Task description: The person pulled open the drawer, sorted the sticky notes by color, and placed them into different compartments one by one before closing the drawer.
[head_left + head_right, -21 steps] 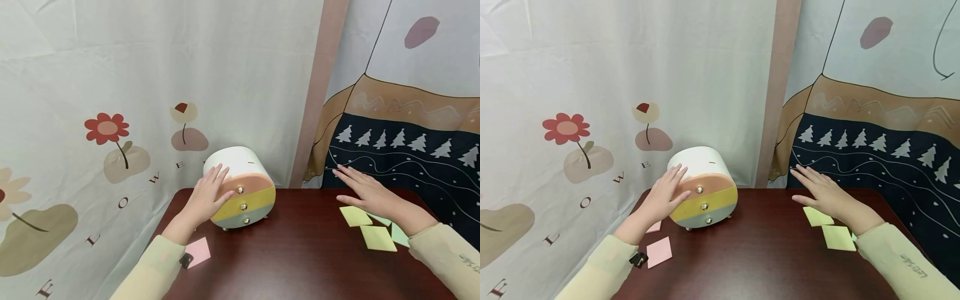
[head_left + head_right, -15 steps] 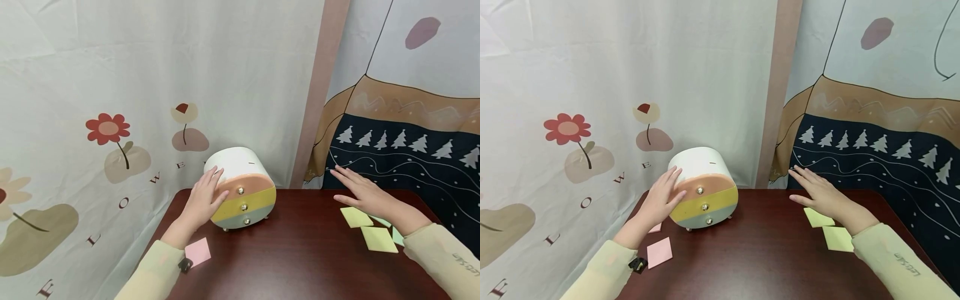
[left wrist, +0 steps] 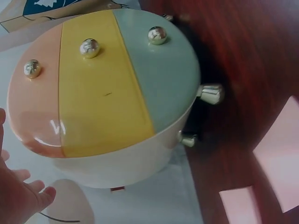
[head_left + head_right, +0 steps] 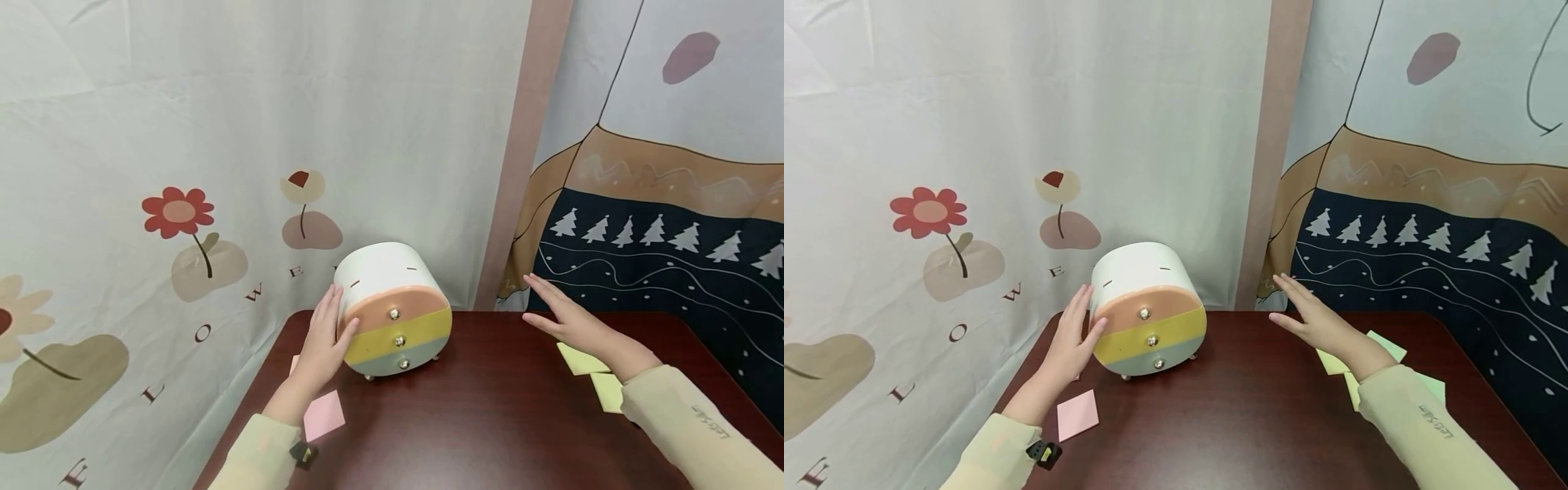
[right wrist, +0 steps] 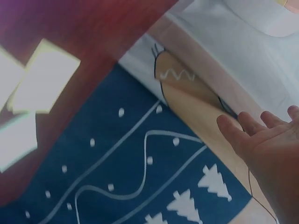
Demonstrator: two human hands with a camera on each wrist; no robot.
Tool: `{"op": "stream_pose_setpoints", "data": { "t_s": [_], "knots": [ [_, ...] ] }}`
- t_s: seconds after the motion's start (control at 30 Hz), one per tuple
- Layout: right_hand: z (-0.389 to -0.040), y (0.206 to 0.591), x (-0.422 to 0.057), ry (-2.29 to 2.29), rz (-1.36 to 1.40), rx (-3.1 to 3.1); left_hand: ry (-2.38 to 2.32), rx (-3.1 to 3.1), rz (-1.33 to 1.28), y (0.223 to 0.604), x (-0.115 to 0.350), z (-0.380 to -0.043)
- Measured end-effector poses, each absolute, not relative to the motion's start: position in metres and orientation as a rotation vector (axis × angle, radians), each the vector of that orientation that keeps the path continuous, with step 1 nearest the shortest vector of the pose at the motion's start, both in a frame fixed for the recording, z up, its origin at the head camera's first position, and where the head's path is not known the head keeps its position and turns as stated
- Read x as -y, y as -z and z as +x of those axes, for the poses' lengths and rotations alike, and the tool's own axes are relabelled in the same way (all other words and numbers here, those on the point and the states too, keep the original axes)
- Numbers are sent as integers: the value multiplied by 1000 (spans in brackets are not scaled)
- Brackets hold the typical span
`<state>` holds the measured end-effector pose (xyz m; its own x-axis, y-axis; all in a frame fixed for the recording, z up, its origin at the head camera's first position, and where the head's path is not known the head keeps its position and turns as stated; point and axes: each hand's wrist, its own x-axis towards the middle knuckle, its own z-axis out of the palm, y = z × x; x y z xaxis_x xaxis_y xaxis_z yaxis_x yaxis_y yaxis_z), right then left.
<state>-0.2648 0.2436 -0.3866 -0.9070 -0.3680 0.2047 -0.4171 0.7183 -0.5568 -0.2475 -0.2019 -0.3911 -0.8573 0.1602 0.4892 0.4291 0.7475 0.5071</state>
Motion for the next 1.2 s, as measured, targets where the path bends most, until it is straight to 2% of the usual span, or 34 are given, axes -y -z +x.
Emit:
{"op": "stream_pose_setpoints", "data": {
  "t_s": [0.5,0.97,1.2],
  "knots": [
    [-290,410,-194,-1200,705,2754,1155,2535,-355,413,204,-243],
    [-303,414,-144,-1494,721,2700,1254,2478,-309,423,205,-243],
    [-309,412,-123,-1478,768,2662,1301,2450,-306,427,205,-245]
  ]
}}
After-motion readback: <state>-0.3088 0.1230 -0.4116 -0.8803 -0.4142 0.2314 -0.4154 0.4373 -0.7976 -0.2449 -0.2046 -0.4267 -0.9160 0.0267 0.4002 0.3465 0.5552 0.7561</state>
